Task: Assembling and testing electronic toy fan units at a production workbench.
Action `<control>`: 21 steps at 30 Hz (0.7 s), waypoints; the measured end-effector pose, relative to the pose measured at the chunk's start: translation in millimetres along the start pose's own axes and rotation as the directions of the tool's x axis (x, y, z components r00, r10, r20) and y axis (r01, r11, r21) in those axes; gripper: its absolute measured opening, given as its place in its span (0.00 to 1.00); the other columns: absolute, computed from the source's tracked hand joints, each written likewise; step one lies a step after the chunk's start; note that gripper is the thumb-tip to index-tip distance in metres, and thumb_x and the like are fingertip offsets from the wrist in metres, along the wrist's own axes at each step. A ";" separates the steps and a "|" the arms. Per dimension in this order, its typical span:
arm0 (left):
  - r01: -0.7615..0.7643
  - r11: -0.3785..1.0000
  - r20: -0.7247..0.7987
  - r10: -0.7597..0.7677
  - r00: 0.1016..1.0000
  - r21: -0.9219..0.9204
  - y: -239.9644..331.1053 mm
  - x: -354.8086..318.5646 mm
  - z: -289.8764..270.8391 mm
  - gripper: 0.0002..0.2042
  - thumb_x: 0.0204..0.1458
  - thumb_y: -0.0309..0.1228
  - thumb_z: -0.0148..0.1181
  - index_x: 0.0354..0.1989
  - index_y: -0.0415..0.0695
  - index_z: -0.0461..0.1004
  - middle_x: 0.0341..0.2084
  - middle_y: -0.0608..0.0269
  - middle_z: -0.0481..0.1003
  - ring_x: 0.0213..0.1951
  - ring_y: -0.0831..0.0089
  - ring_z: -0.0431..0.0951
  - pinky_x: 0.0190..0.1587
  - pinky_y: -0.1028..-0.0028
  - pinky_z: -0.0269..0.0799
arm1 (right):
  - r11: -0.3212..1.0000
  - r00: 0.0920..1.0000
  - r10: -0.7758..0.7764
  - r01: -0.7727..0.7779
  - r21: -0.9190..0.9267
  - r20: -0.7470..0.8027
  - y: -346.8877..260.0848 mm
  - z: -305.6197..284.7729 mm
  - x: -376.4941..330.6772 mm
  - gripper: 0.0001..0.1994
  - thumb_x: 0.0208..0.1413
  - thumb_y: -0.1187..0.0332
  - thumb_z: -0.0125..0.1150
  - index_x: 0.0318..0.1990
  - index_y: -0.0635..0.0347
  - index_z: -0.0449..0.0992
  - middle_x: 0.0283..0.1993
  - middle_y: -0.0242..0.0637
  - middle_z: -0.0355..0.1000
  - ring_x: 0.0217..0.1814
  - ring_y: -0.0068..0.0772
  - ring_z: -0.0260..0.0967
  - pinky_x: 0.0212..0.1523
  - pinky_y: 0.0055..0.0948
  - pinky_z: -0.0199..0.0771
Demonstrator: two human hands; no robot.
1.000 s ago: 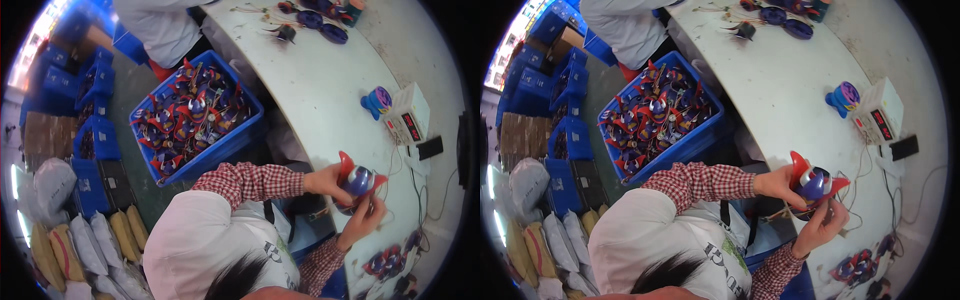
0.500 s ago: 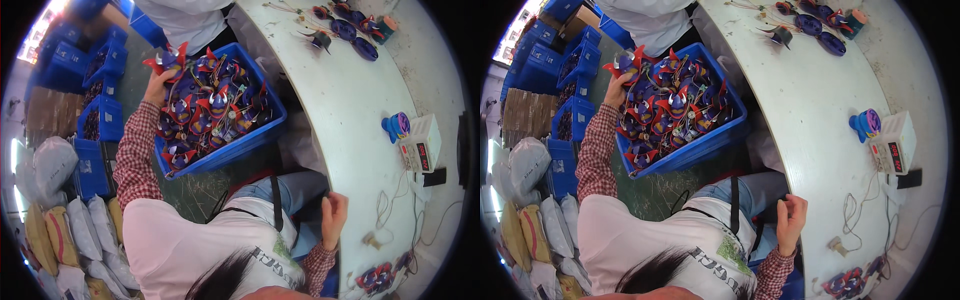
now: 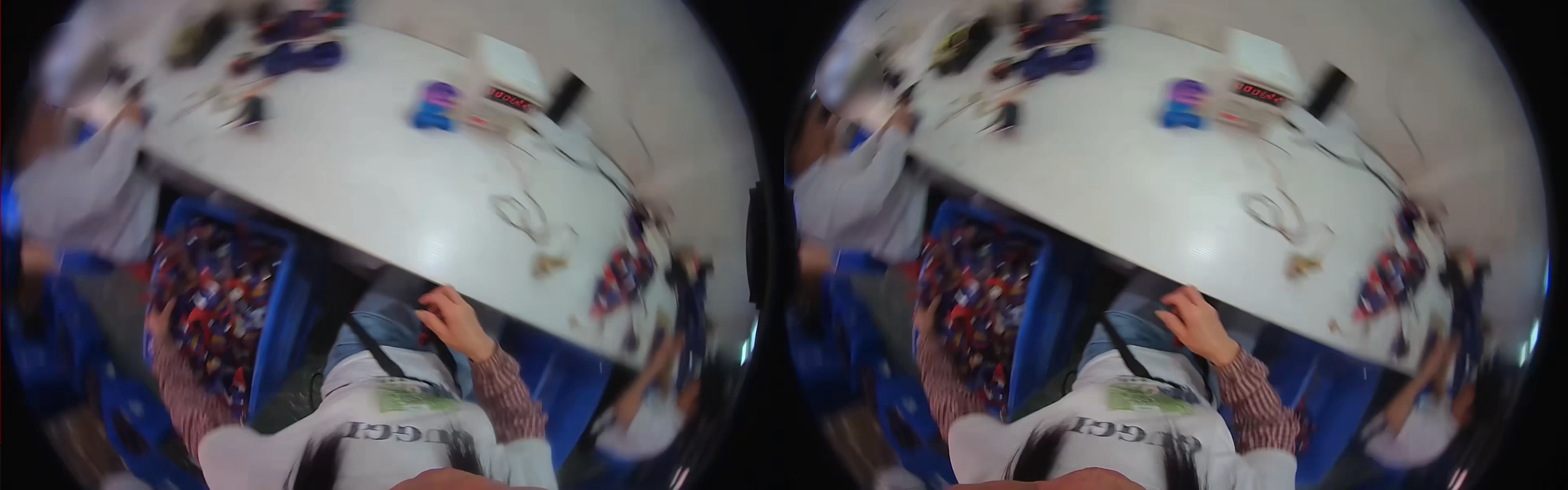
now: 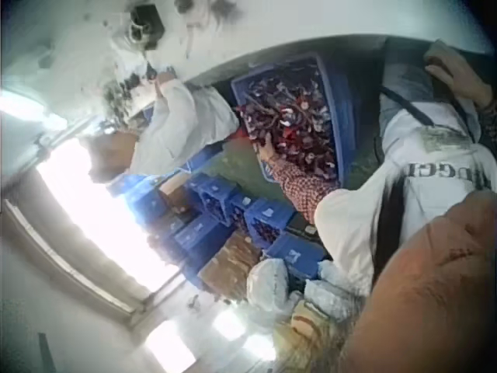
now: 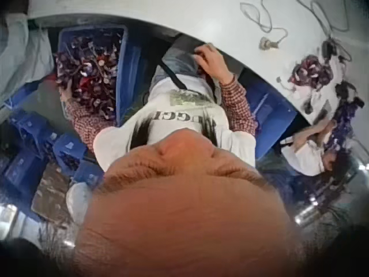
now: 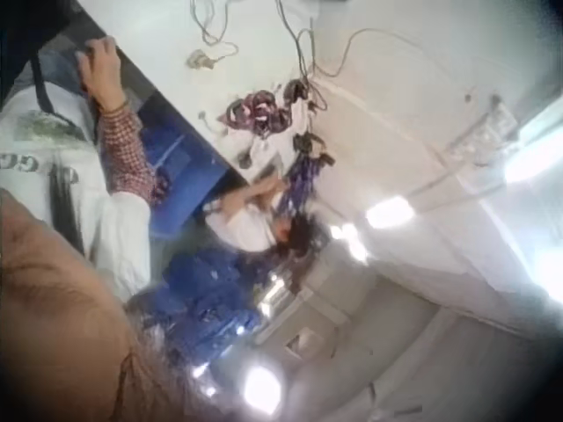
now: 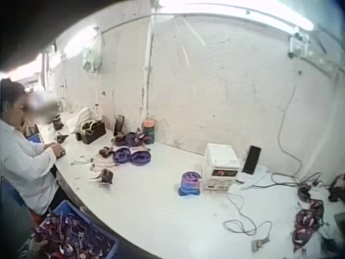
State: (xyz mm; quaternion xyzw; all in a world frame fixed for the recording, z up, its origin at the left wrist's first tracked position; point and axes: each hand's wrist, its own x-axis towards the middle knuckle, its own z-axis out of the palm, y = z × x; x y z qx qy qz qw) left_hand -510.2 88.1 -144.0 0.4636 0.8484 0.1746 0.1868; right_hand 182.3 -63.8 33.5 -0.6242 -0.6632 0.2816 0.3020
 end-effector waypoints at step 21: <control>-0.525 -0.517 -0.122 0.782 -0.612 -0.676 687.7 -592.4 166.3 0.31 0.46 0.42 0.64 0.54 0.36 0.62 0.42 0.51 0.66 0.42 0.58 0.67 0.46 0.65 0.64 | 0.849 0.358 0.365 -0.506 0.149 -0.859 223.9 -309.8 -188.5 0.11 0.55 0.64 0.57 0.38 0.63 0.78 0.31 0.35 0.75 0.31 0.29 0.68 0.34 0.25 0.69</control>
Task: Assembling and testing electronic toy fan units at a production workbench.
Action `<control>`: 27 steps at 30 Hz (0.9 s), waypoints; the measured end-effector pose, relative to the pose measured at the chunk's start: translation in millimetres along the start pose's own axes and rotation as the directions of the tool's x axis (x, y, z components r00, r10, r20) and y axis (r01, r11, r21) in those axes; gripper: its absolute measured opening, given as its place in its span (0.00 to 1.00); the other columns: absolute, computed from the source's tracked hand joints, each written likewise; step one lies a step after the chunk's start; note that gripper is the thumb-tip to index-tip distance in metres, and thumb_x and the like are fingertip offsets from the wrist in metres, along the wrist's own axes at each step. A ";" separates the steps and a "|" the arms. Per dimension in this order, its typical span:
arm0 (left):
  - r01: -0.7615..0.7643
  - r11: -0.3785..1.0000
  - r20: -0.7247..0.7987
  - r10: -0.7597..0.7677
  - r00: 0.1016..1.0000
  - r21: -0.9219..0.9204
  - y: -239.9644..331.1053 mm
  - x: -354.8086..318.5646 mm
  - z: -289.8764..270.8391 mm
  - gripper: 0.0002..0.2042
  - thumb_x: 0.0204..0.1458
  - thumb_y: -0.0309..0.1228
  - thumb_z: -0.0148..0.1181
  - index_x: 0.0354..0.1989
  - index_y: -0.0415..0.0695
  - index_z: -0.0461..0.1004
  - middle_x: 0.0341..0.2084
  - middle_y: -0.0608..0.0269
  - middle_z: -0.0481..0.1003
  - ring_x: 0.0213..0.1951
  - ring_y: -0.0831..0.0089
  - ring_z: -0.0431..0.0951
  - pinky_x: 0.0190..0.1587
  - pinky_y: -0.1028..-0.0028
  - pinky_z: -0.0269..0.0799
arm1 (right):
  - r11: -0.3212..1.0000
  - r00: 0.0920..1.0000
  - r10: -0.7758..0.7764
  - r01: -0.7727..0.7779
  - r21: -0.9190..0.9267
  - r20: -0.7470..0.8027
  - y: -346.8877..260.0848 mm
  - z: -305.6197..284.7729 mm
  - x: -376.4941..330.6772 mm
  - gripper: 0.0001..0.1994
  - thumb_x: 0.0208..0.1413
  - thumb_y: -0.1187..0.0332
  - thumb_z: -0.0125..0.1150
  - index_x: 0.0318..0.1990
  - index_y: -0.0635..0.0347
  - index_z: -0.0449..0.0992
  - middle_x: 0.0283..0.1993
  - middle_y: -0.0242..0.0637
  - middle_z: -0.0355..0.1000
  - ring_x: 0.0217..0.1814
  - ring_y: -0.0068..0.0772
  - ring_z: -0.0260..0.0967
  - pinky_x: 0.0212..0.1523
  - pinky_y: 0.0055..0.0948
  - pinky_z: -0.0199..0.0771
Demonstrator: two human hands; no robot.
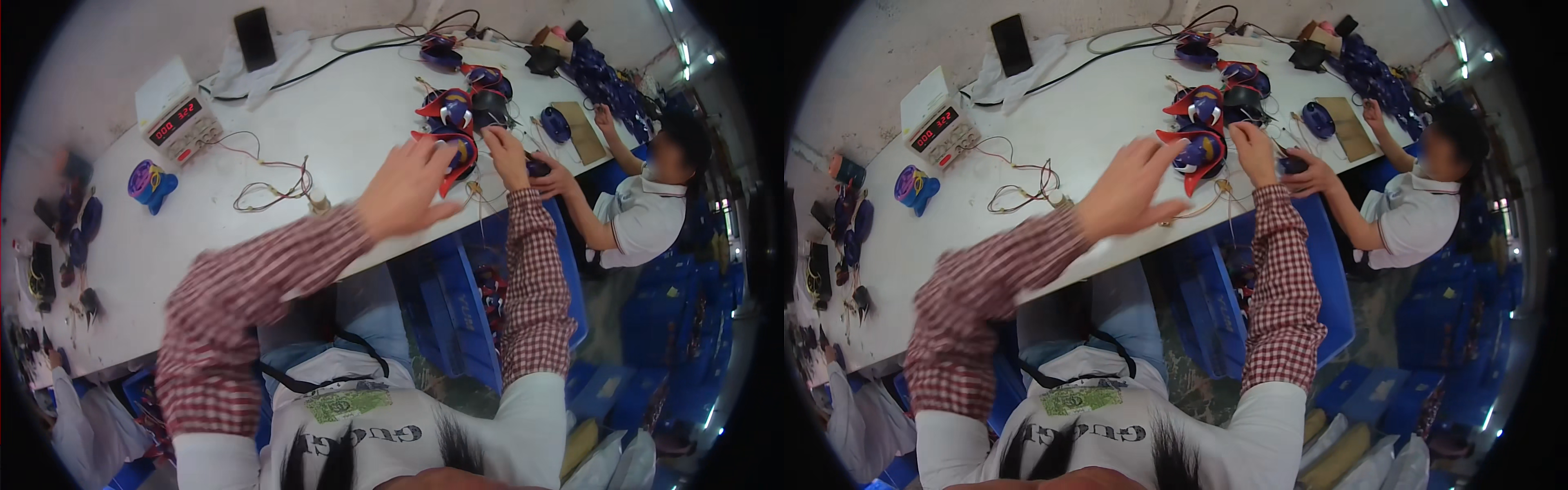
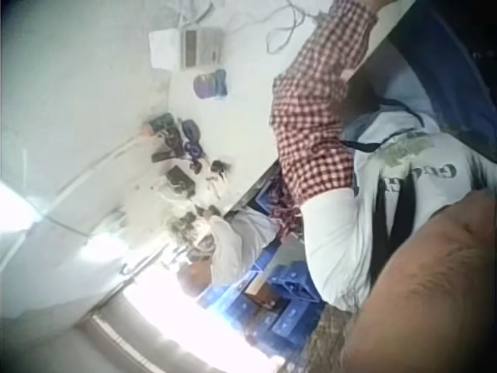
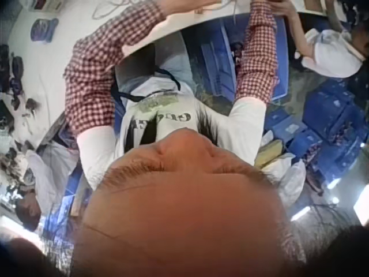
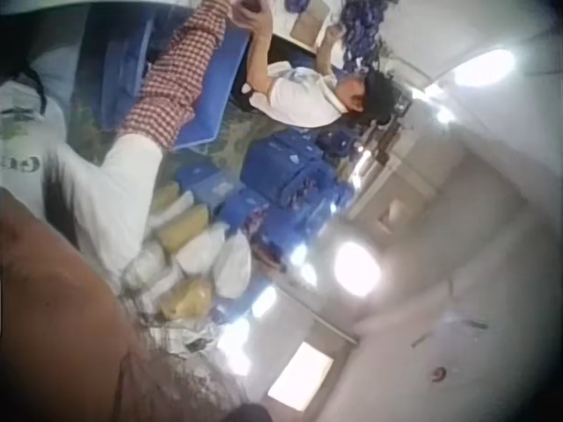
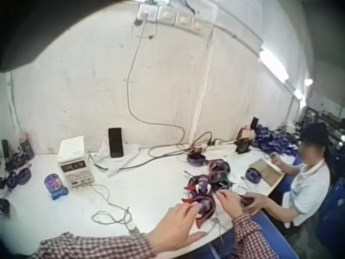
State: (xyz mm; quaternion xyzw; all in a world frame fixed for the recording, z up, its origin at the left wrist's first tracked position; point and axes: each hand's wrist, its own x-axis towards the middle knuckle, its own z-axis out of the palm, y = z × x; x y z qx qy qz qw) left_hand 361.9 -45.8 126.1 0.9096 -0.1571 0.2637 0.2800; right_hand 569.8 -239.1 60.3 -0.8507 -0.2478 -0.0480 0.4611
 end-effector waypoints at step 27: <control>0.114 0.957 0.130 -0.153 0.980 0.267 112.2 -167.3 -164.6 0.33 0.29 0.38 0.66 0.51 0.42 0.67 0.39 0.55 0.67 0.43 0.59 0.67 0.59 0.49 0.51 | 0.670 0.757 0.258 -0.588 0.453 0.601 -127.8 -58.6 -113.3 0.08 0.59 0.68 0.57 0.38 0.63 0.69 0.21 0.24 0.63 0.11 0.11 0.51 0.11 0.10 0.47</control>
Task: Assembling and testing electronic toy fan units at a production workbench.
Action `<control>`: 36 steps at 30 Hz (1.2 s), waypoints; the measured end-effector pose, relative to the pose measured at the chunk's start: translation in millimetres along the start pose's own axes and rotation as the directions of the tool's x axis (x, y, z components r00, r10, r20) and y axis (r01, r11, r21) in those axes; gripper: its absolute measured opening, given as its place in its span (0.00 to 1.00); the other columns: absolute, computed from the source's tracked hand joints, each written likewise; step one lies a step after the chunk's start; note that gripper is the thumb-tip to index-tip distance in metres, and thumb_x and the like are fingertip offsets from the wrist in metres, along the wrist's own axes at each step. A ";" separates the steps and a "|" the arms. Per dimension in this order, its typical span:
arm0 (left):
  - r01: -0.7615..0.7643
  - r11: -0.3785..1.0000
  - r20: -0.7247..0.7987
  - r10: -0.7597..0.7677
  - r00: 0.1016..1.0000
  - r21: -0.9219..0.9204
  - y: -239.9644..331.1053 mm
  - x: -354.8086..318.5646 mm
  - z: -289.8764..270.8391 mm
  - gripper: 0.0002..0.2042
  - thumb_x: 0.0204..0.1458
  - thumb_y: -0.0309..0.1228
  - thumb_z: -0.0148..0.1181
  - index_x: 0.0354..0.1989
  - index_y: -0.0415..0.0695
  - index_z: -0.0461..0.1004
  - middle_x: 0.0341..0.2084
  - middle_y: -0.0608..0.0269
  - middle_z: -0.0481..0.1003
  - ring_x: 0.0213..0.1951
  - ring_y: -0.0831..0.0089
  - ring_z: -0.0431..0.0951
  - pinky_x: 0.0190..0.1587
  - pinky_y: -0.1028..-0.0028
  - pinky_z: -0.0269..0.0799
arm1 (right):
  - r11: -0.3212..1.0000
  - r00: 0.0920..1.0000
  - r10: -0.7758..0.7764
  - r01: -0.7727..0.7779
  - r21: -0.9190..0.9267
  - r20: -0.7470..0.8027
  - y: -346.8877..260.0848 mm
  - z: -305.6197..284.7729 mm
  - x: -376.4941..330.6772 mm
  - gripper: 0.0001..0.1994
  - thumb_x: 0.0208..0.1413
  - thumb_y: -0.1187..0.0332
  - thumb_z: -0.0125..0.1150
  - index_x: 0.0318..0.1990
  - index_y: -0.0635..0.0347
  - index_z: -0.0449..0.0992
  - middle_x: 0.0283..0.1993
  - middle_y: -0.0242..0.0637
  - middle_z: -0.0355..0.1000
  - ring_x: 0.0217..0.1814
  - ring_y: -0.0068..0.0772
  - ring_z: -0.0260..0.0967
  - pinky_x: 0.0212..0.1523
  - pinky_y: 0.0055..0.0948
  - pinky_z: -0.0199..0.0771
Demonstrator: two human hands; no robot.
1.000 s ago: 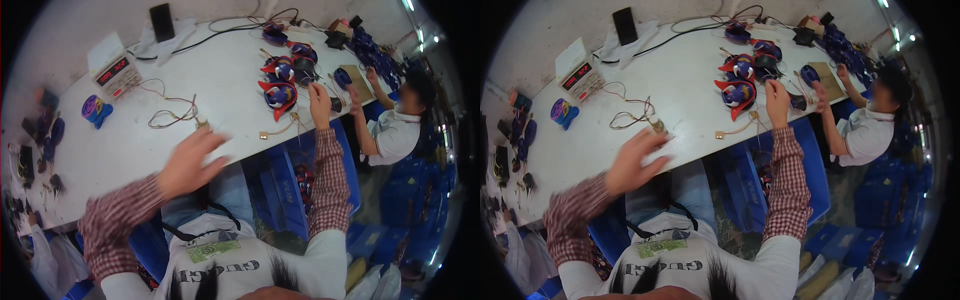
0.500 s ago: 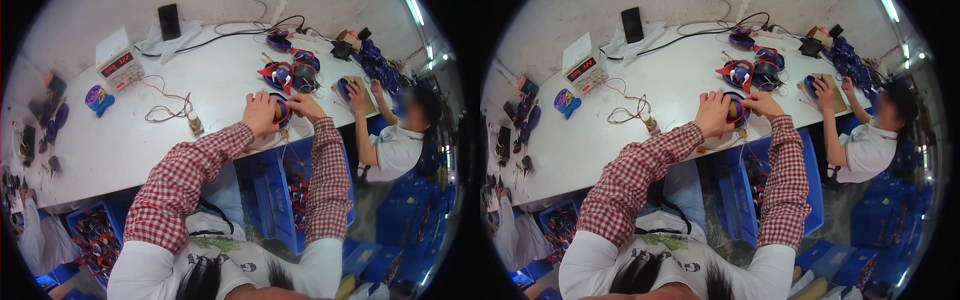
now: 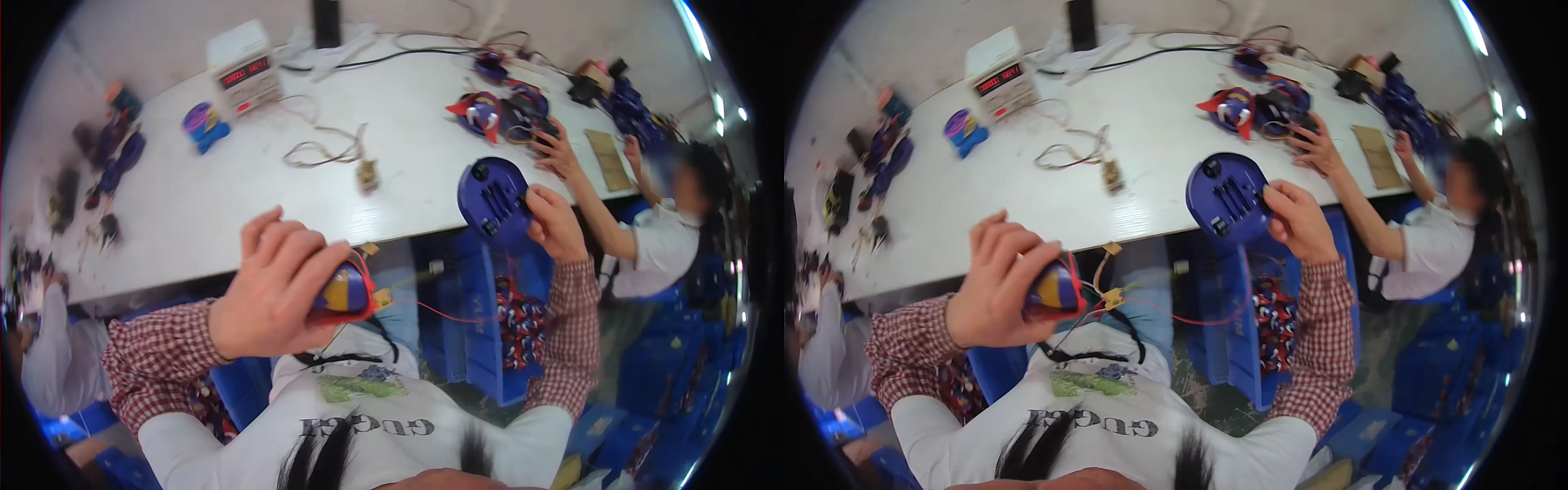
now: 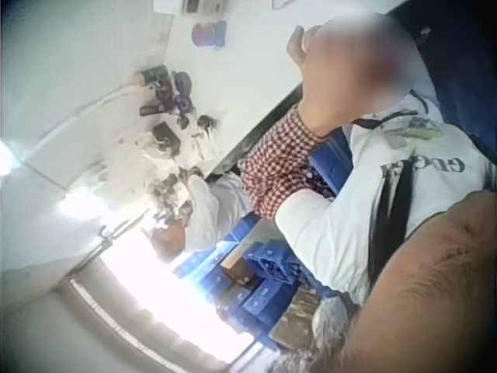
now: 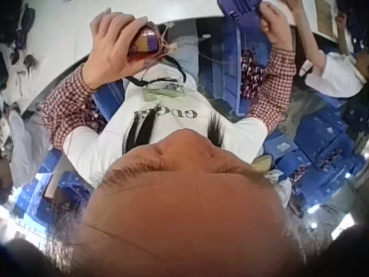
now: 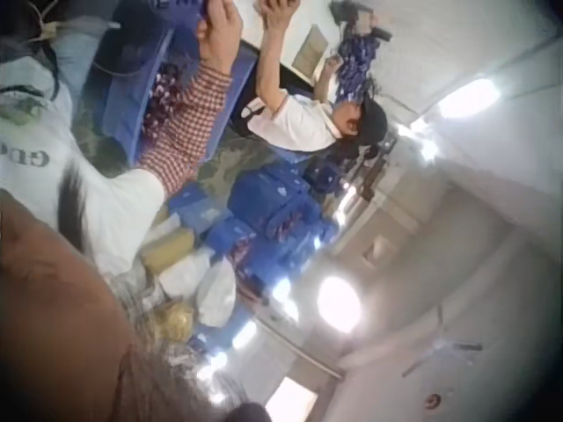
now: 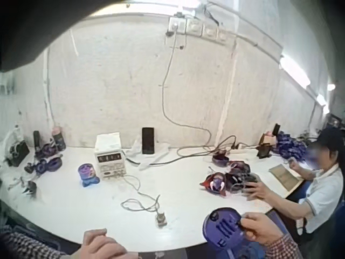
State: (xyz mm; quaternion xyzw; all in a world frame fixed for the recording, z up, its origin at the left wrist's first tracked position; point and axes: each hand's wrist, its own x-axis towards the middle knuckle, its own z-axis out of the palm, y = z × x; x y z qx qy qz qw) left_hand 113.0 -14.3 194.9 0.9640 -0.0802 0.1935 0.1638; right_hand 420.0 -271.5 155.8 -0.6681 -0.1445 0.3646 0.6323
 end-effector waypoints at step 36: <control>0.699 0.709 0.068 -0.696 0.715 -0.097 -180.1 -38.9 109.3 0.17 0.53 0.36 0.54 0.47 0.38 0.67 0.32 0.48 0.76 0.31 0.54 0.77 0.35 0.64 0.72 | 0.846 0.900 -0.409 0.436 -0.306 0.152 46.7 204.5 103.4 0.12 0.54 0.73 0.60 0.45 0.65 0.72 0.38 0.37 0.71 0.23 0.19 0.62 0.23 0.16 0.67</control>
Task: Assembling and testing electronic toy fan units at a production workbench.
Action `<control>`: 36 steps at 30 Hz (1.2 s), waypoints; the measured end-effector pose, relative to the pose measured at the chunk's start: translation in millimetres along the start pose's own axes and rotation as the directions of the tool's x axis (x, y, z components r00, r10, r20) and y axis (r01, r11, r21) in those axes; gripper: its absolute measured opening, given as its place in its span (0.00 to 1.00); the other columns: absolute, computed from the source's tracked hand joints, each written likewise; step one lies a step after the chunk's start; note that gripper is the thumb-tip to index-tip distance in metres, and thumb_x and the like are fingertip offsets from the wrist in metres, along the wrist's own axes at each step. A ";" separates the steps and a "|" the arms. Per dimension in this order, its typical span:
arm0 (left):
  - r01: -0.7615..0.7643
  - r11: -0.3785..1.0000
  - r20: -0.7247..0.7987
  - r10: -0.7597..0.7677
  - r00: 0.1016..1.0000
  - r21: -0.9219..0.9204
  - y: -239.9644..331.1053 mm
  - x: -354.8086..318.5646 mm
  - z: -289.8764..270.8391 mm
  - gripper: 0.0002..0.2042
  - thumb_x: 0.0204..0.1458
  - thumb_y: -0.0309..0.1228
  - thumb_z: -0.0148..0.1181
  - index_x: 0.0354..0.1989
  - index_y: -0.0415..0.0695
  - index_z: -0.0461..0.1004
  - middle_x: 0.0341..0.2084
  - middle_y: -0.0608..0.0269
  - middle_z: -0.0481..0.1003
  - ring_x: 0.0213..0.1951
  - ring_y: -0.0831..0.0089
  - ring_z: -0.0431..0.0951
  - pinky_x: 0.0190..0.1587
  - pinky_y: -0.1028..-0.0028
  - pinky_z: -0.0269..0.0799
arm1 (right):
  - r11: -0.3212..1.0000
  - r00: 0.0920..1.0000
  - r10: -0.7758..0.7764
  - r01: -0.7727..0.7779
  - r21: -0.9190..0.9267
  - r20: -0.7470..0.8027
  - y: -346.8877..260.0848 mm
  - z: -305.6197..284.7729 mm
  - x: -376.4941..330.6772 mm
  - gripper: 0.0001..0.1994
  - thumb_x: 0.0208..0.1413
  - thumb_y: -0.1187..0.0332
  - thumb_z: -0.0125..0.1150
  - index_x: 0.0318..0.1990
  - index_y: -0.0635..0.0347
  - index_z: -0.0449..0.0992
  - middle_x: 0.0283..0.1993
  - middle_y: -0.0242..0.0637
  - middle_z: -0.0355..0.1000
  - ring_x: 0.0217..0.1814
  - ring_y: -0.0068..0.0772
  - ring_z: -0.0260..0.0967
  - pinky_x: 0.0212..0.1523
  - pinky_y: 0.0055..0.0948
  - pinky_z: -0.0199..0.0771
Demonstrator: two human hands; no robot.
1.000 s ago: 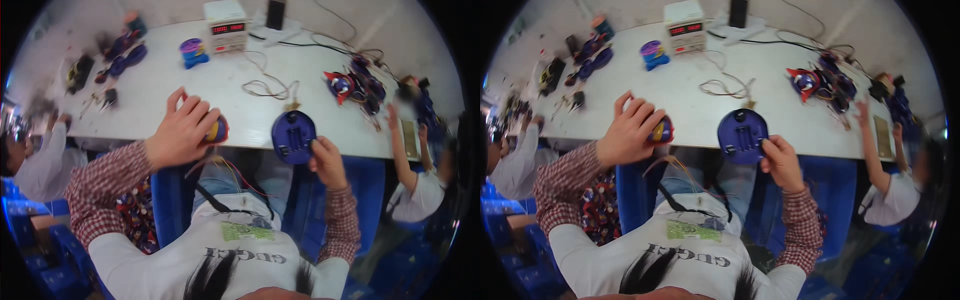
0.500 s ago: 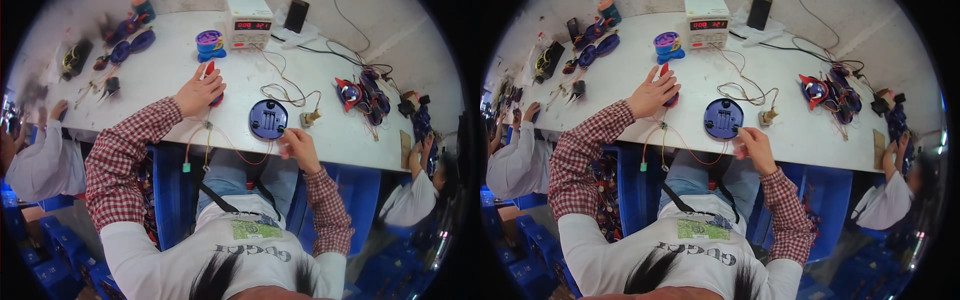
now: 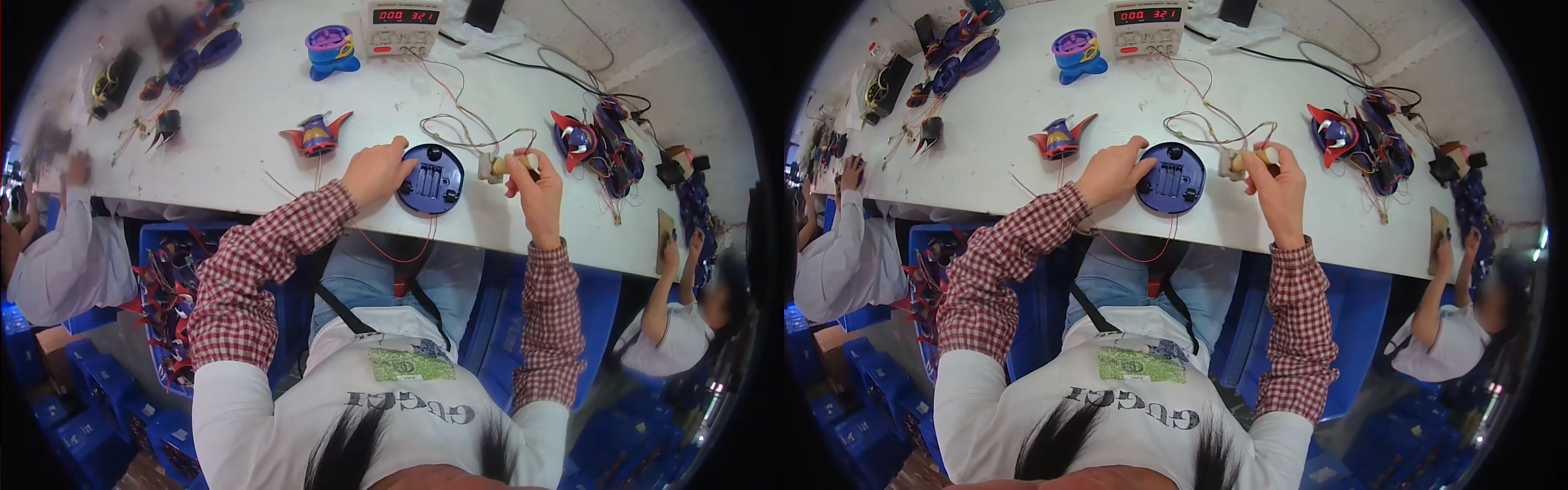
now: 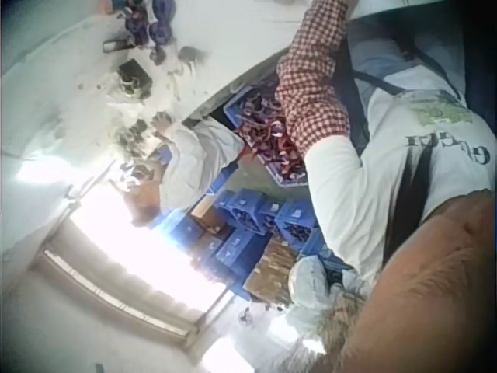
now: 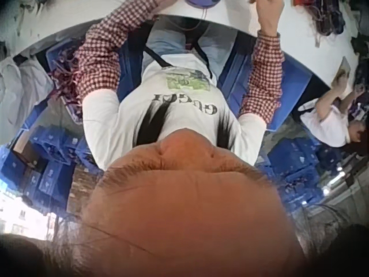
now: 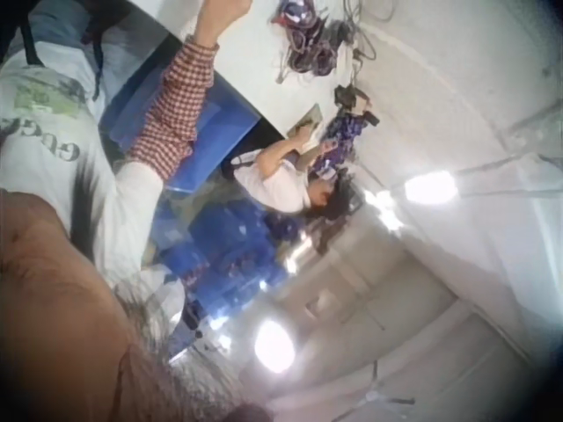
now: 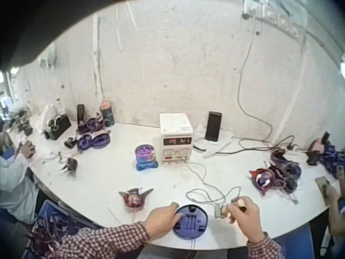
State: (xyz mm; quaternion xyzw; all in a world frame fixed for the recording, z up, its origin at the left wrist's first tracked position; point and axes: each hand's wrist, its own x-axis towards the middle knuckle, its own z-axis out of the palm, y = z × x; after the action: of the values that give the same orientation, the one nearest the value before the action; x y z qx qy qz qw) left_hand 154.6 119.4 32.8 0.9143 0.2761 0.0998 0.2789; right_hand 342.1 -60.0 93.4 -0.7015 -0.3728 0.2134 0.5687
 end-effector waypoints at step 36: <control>-0.013 0.960 -0.025 0.007 1.000 -0.279 -11.6 -1.4 3.4 0.12 0.48 0.28 0.52 0.41 0.38 0.67 0.25 0.44 0.76 0.30 0.45 0.77 0.33 0.56 0.70 | 0.778 0.905 -0.174 0.368 -0.509 0.390 7.4 91.8 -12.0 0.16 0.52 0.72 0.61 0.48 0.63 0.67 0.43 0.40 0.67 0.36 0.36 0.68 0.36 0.26 0.71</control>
State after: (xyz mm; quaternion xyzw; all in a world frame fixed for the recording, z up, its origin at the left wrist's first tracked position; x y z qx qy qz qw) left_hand 149.4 125.2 23.4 0.8660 0.2579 0.1503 0.4013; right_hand 270.1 -11.1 60.7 -0.7327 -0.6050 0.1176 0.2885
